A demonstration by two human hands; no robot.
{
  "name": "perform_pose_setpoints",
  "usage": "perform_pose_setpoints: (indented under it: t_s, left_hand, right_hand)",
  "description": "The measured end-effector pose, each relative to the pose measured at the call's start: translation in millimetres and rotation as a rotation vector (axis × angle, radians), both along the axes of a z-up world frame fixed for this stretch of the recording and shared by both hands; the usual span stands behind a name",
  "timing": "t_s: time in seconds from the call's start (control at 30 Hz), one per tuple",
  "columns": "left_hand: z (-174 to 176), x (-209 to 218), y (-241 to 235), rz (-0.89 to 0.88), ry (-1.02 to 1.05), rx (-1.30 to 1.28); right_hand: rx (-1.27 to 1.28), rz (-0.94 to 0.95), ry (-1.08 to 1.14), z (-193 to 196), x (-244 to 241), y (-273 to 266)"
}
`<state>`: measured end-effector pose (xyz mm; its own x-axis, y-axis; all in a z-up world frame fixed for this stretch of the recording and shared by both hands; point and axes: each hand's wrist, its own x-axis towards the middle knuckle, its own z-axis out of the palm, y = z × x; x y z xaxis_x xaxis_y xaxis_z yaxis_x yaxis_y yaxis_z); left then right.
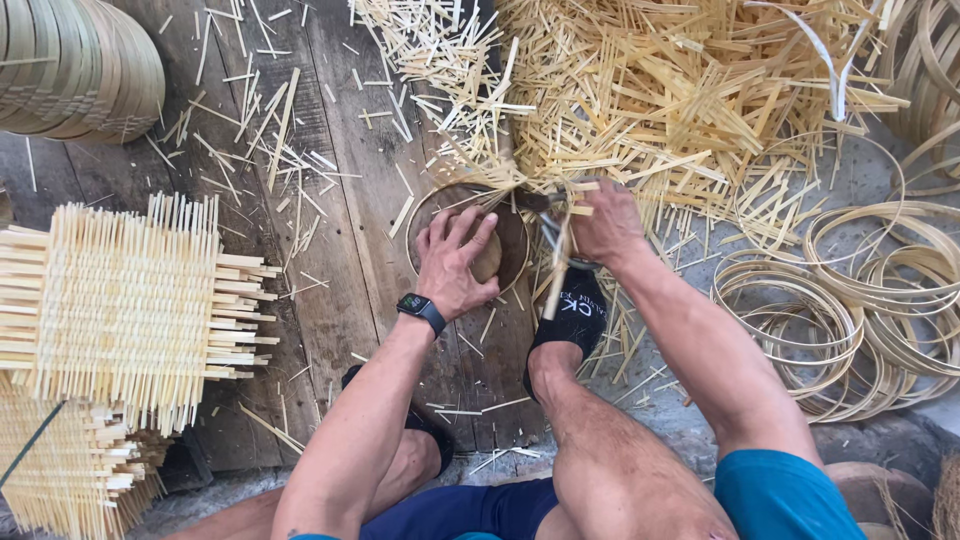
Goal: The person weaves bamboo strips into a flat square base, places a circular wooden mold on top, and folds the vertical strips upward to form the basket body, securing them with a rim and trimming the excess strips with shears.
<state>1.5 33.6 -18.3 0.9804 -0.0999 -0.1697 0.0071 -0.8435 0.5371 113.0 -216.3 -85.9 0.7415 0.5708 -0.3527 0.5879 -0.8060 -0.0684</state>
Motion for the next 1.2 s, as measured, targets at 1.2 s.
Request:
perform_pose_setpoints:
  t_s: [1.2]
  left_hand:
    - [4.2,10.9,8.0,-0.372,0.066,-0.029]
  right_hand:
    - [0.001,-0.33,0.376,20.1,43.6,-55.3]
